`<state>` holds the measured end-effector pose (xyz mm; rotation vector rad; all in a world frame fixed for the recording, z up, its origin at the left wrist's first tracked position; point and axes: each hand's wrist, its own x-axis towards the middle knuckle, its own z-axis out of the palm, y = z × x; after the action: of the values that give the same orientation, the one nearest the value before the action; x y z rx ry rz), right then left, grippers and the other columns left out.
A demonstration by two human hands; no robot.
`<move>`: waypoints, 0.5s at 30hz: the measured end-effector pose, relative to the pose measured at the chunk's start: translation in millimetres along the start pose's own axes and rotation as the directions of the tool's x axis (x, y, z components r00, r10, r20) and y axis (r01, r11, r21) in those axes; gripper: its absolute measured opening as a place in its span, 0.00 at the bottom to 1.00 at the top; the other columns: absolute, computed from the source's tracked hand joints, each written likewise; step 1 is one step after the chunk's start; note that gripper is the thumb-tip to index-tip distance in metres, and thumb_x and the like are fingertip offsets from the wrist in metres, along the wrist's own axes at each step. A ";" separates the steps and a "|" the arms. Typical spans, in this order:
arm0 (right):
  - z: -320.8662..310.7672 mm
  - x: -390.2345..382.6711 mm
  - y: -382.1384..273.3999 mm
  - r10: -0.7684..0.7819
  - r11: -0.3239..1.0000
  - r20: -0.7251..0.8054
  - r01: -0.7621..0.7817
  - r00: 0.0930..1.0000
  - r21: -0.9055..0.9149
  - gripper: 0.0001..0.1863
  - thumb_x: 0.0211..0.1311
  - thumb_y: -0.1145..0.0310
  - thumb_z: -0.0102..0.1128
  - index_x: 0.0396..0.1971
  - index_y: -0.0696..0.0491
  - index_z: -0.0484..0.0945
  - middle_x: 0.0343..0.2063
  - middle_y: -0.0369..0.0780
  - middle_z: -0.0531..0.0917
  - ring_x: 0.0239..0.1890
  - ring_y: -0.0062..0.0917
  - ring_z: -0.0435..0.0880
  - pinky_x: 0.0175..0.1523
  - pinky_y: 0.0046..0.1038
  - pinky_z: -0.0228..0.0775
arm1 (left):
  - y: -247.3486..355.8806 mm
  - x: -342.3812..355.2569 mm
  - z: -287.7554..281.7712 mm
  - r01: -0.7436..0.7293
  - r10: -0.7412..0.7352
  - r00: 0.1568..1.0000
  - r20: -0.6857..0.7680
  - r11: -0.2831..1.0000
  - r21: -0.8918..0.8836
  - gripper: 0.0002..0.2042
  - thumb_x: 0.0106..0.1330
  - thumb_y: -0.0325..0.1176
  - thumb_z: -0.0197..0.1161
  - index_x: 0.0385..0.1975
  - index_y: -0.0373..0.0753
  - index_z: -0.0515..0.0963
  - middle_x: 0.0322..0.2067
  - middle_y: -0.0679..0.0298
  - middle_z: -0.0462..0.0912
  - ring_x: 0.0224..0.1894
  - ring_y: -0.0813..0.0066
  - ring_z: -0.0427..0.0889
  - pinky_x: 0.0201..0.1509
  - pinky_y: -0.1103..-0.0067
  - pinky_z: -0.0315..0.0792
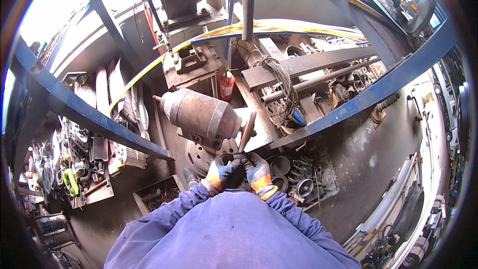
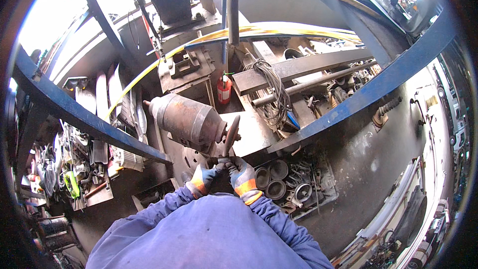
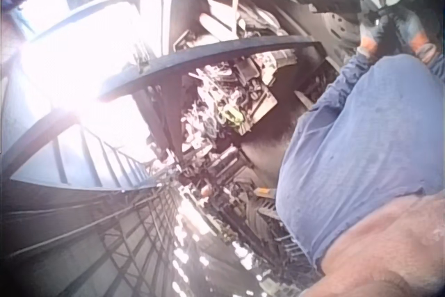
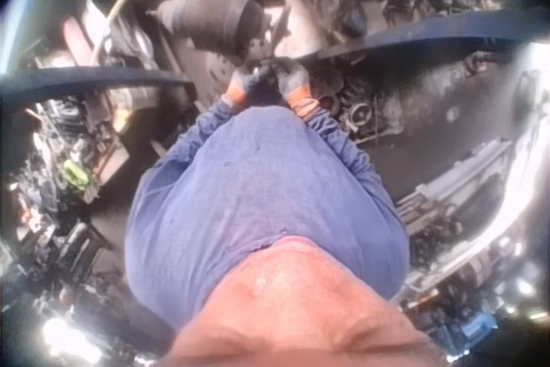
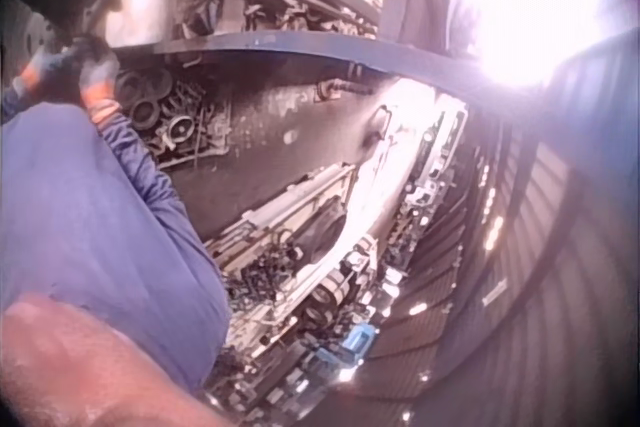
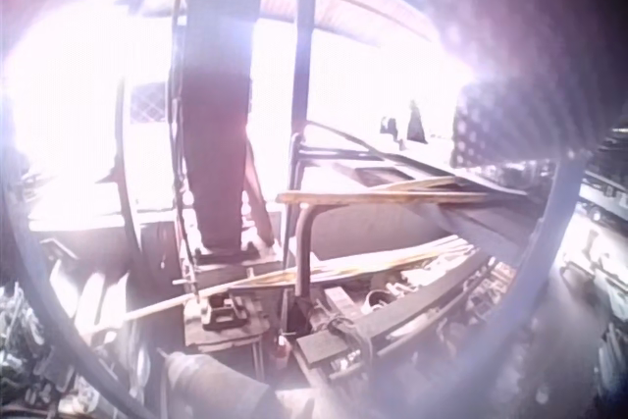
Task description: The person uses a bench grinder to smooth the edges of small metal rings. They hold each ring against the spinning wheel, rotate it to treat different sides, and then place it down before picking up another.
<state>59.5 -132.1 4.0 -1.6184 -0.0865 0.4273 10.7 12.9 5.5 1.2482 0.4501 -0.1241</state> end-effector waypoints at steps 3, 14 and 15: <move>1.7 0.9 4.9 0.001 1.000 -0.030 -0.001 1.000 -0.027 0.10 0.66 0.68 0.63 0.41 0.59 0.82 0.34 0.38 0.87 0.34 0.18 0.80 0.43 0.24 0.73 | -8.2 6.0 -2.7 -0.008 0.008 1.000 -0.020 1.000 0.012 0.24 0.61 0.44 0.72 0.44 0.27 0.76 0.34 0.63 0.83 0.34 0.79 0.79 0.37 0.79 0.75; 5.4 1.6 -16.2 -0.006 0.980 -0.079 -0.010 0.997 -0.200 0.10 0.65 0.67 0.65 0.37 0.59 0.82 0.31 0.37 0.86 0.32 0.18 0.79 0.39 0.25 0.71 | -11.9 8.2 -5.4 0.079 -0.081 0.995 -0.059 0.996 -0.030 0.12 0.65 0.37 0.67 0.40 0.34 0.81 0.33 0.68 0.83 0.31 0.81 0.79 0.33 0.80 0.72; 5.3 1.0 -14.0 0.000 0.989 -0.072 -0.010 0.997 -0.145 0.10 0.64 0.66 0.65 0.37 0.59 0.82 0.31 0.38 0.87 0.32 0.20 0.81 0.39 0.26 0.72 | -10.7 7.5 -4.1 0.111 -0.114 0.991 -0.069 0.993 -0.051 0.12 0.65 0.37 0.67 0.41 0.34 0.81 0.33 0.69 0.83 0.32 0.81 0.79 0.33 0.80 0.72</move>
<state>61.5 -125.4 17.2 -1.7766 -0.0606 0.3731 12.8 14.4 -7.9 1.1841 0.5831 -0.1639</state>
